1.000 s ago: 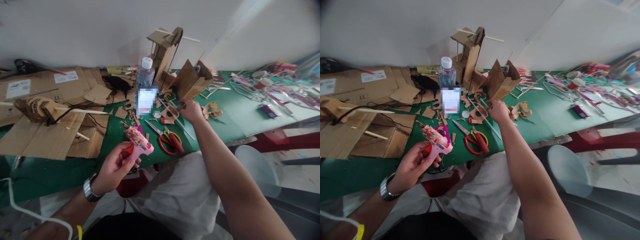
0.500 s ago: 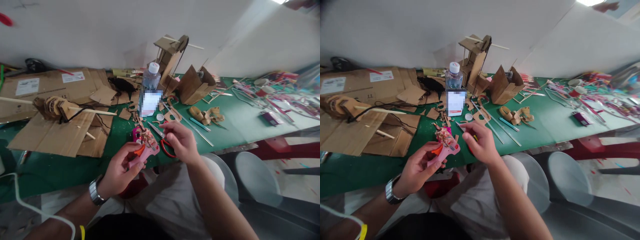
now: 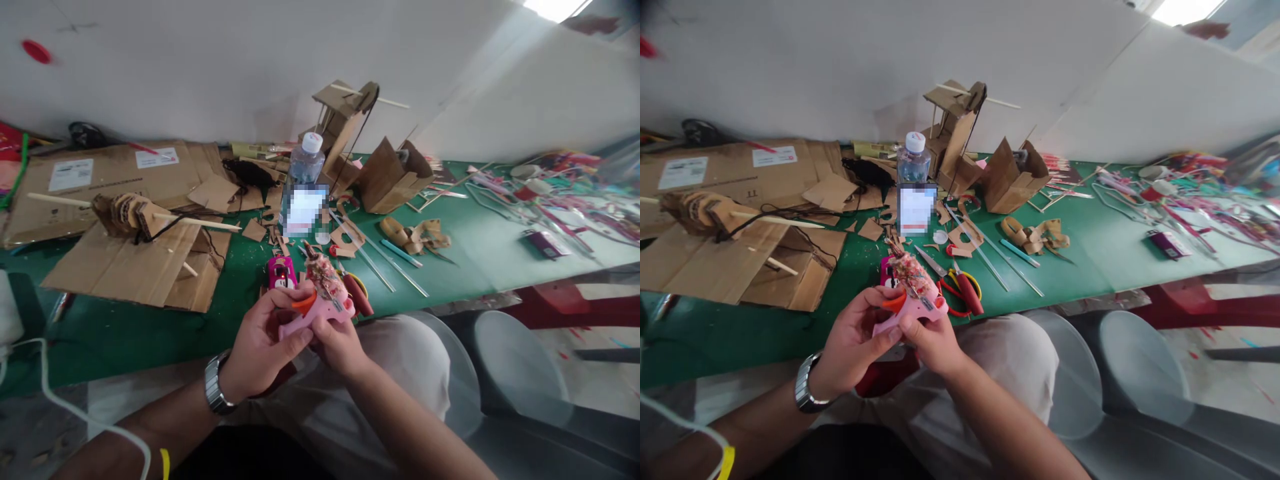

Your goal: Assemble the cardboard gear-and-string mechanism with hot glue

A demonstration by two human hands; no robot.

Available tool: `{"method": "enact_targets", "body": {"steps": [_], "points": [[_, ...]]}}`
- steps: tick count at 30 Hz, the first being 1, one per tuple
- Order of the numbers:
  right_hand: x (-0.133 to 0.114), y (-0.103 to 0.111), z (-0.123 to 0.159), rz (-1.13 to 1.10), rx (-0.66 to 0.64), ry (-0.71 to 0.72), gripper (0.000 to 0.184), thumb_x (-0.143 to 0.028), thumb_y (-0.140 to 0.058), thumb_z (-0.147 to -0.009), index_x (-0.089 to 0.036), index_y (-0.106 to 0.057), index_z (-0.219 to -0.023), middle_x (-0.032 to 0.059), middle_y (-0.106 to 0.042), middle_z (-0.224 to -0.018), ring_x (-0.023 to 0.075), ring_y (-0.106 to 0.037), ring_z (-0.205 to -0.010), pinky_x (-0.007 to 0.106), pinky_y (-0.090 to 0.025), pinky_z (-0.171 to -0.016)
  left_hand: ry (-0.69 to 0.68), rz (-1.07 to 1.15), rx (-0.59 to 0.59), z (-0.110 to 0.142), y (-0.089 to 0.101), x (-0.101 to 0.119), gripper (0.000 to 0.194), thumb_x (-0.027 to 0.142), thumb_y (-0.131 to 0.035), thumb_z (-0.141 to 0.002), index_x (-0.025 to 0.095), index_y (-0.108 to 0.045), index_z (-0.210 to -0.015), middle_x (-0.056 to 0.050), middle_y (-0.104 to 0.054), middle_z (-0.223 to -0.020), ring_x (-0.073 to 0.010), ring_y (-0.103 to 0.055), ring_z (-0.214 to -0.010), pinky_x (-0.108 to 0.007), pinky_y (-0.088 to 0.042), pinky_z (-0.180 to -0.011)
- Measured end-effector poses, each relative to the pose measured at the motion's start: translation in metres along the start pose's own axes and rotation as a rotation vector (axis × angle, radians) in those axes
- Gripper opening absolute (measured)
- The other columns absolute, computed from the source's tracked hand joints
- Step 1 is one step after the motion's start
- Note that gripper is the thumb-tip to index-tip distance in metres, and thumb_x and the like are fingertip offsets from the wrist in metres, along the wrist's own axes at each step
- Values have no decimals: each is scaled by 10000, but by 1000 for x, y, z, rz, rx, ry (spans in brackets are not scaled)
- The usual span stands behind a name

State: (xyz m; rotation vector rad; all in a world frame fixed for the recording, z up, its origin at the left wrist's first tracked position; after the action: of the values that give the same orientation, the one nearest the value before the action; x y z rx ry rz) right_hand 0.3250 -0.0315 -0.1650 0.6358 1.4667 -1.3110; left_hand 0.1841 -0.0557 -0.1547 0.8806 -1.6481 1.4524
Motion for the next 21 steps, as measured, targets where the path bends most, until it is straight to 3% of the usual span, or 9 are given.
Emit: {"method": "enact_targets", "body": {"steps": [5, 12, 15, 18, 21], "points": [[-7, 8, -1, -53, 164, 76, 541, -673, -895, -763, -263, -770, -1092, 64, -765, -962, 255, -717, -817, 389, -620, -723, -100, -194, -61, 7, 7, 3, 257, 281, -758, -987, 239, -694, -1233, -147, -677, -1404, -285, -722, -1215, -417, -643, -984], [-23, 23, -6, -35, 210, 164, 495, -653, -880, -791, -247, -766, -1051, 73, -730, -993, 228, -675, -815, 367, -591, -688, -595, -769, -28, 43, 53, 19, 382, 93, -702, -875, 283, -696, -1207, -109, -727, -1147, -318, -674, -1085, -543, -559, -989], [-20, 22, -7, -61, 192, 146, 456, -639, -874, -811, -252, -774, -1031, 61, -722, -936, 212, -659, -787, 365, -587, -700, -713, -945, 115, 57, 71, 28, 380, 77, -732, -801, 298, -672, -1104, -80, -706, -1032, -310, -636, -991, -537, -543, -910], [-18, 18, -9, -28, 176, 142, 477, -665, -843, -832, -240, -793, -1044, 45, -689, -816, 220, -648, -755, 396, -588, -722, -826, -1038, 358, 61, 91, 37, 370, 125, -802, -751, 302, -580, -989, -38, -625, -928, -267, -559, -837, -487, -507, -798], [-18, 16, -12, 2, 175, 167, 493, -678, -815, -853, -230, -806, -1058, 29, -648, -736, 219, -633, -742, 391, -576, -705, -1015, -1115, 582, 60, 117, 49, 519, 209, -856, -713, 306, -480, -1058, -26, -539, -958, -238, -505, -787, -429, -433, -686]]}}
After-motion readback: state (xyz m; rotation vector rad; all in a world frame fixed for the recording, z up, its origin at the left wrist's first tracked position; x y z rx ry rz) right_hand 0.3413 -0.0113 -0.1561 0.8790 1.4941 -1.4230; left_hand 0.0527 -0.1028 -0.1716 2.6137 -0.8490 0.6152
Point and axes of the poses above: each hand's wrist, its own z-axis away from the middle knuckle, its own y-axis out of the back of the hand, x = y × z, the point moved 2 cm from there along -z, towards the middle knuckle
